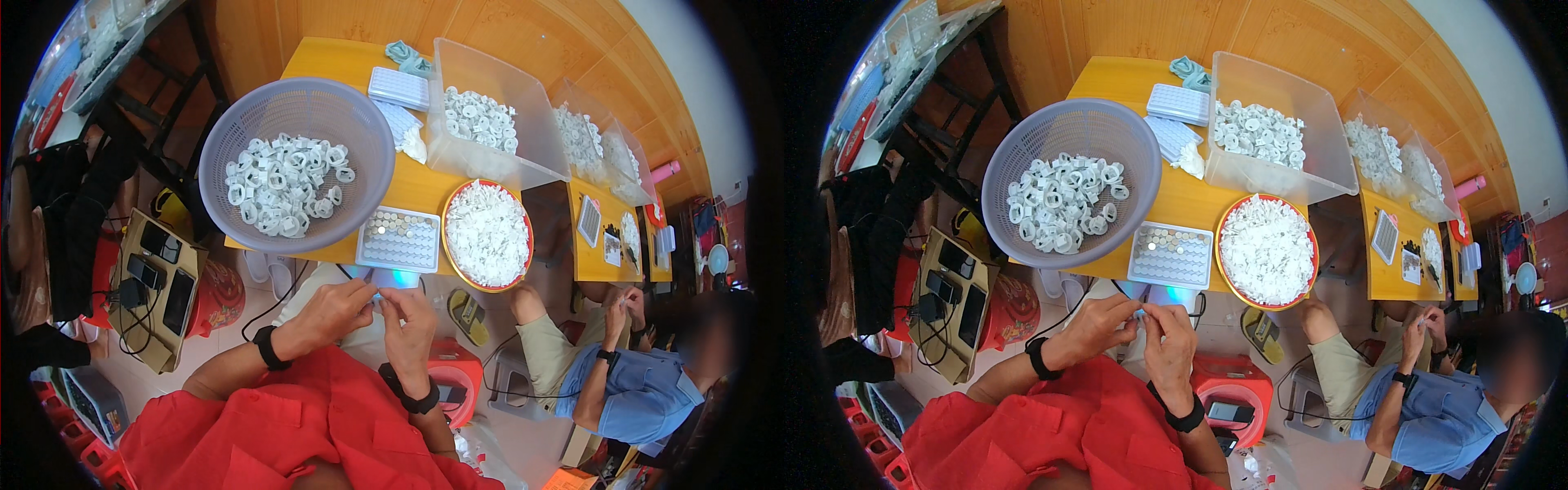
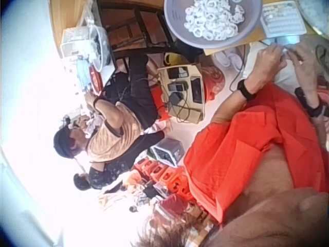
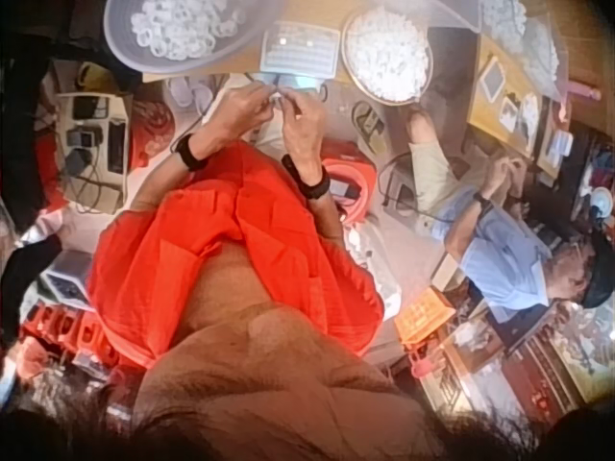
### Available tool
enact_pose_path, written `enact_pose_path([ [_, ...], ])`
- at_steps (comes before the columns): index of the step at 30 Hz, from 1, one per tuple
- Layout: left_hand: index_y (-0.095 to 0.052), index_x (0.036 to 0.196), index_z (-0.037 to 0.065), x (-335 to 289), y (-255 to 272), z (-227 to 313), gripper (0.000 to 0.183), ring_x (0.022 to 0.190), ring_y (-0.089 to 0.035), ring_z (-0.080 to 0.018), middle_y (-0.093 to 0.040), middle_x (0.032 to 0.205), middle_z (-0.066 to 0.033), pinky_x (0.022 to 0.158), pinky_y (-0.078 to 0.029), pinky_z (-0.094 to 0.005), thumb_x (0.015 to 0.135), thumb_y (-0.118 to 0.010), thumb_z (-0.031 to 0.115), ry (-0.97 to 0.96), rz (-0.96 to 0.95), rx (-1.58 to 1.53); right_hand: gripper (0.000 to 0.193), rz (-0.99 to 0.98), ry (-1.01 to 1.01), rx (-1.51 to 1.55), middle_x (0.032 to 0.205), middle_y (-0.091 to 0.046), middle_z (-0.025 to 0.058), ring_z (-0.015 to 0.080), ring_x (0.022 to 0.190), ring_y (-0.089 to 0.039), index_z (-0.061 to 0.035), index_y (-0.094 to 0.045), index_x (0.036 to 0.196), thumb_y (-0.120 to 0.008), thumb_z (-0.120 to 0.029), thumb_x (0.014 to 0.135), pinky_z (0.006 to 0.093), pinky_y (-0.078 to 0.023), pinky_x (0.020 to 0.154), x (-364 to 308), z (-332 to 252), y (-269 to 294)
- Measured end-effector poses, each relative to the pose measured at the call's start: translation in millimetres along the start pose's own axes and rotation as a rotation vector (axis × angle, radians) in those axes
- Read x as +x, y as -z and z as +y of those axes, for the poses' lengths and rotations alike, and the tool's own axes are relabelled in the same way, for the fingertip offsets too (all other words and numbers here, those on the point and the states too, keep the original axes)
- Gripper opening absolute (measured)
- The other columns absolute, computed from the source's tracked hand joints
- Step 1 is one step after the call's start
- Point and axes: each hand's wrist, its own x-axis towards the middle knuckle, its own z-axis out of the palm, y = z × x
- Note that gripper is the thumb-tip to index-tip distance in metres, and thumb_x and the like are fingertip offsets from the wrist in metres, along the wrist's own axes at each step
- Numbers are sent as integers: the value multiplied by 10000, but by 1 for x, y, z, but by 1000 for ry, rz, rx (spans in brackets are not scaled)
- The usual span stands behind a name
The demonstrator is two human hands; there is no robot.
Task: Sort and assemble small white plastic components by placing them into a specialized tray.
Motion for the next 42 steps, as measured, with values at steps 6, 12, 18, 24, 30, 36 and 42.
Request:
enact_pose_path([
  [6,-592,922,1,4,-1,-2,250,642,-590,-243,-553,759,-115,551,-486,-309,674,-629,-15,77,82,-119,172,26,-57,93,811,-551,82,144,695,-599,15,-603,958,-575,52,792,242,-483,618,-2,4,-1],
  [12,-629,954,-7,5,-2,6,214,836,-574,-154,-549,931,-80,728,-497,-256,750,-598,-62,397,202,-792,101,97,-41,205,835,-540,72,144,716,-596,21,-562,894,-561,67,805,242,-496,624,-4,4,-5],
  [18,-629,948,-11,7,1,14,221,945,-534,-146,-526,959,-63,809,-474,-250,760,-568,-109,459,218,-1035,119,179,104,128,840,-546,79,139,720,-591,15,-557,873,-578,84,778,232,-490,617,-8,3,-5],
  [24,-623,895,-16,11,3,20,176,909,-522,-141,-523,931,-53,800,-456,-257,757,-563,-108,448,241,-1027,120,253,167,67,823,-557,87,141,684,-573,4,-573,827,-613,81,744,235,-482,598,-6,-6,-5],
  [30,-614,811,27,9,3,18,144,835,-510,-116,-534,861,-32,756,-411,-244,735,-593,-93,480,266,-1053,98,248,123,132,807,-579,122,203,679,-585,12,-579,828,-622,53,751,266,-477,599,-8,-6,-10],
  [36,-626,869,16,7,2,9,160,846,-503,-115,-516,876,-27,760,-425,-241,750,-591,-85,423,248,-1012,83,247,142,147,790,-562,84,127,677,-581,21,-579,828,-615,61,765,224,-481,592,-5,-5,-12],
  [42,-588,989,13,1,6,12,224,910,-542,-125,-568,990,-45,814,-451,-270,773,-628,-32,544,261,-1189,74,208,43,110,800,-573,33,96,670,-555,-16,-571,788,-624,32,770,223,-462,611,19,3,5],
])
